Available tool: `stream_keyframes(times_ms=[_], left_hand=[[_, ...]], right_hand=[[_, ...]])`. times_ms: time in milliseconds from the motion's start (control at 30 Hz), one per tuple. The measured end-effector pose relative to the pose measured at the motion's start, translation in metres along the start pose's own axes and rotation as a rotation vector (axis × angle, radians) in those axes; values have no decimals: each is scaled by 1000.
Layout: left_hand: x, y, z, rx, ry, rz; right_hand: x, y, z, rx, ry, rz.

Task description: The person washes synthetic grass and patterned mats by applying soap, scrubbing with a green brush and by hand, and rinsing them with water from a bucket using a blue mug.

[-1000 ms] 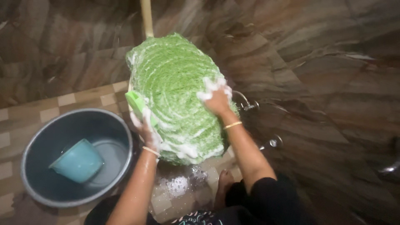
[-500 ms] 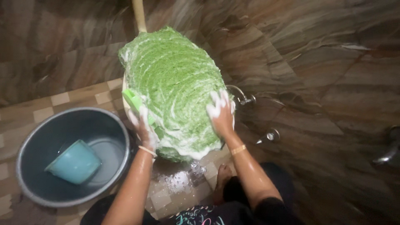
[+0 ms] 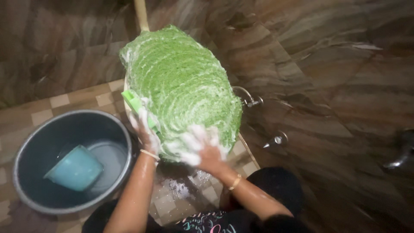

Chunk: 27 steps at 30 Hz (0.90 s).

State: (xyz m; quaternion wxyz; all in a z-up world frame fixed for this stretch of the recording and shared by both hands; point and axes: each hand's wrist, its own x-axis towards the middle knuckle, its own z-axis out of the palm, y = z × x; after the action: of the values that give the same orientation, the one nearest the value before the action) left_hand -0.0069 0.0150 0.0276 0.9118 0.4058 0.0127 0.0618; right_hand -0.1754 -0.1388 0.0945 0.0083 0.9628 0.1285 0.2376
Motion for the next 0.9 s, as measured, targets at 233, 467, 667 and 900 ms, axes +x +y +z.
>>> stream_keyframes(times_ms=[233,467,667,900], left_hand=[[-5,13,8,20,-19,12],[3,-3,4,45,-4,96],[-2,17,11,-4,-8,-19],[-3,17,9,-5,-11,-20]], right_hand=[[32,175,70,73,-11,583],[123,49,113,328,-273,270],[51,3,-5,248,-226,-264],[155,162,72,22,-205,226]])
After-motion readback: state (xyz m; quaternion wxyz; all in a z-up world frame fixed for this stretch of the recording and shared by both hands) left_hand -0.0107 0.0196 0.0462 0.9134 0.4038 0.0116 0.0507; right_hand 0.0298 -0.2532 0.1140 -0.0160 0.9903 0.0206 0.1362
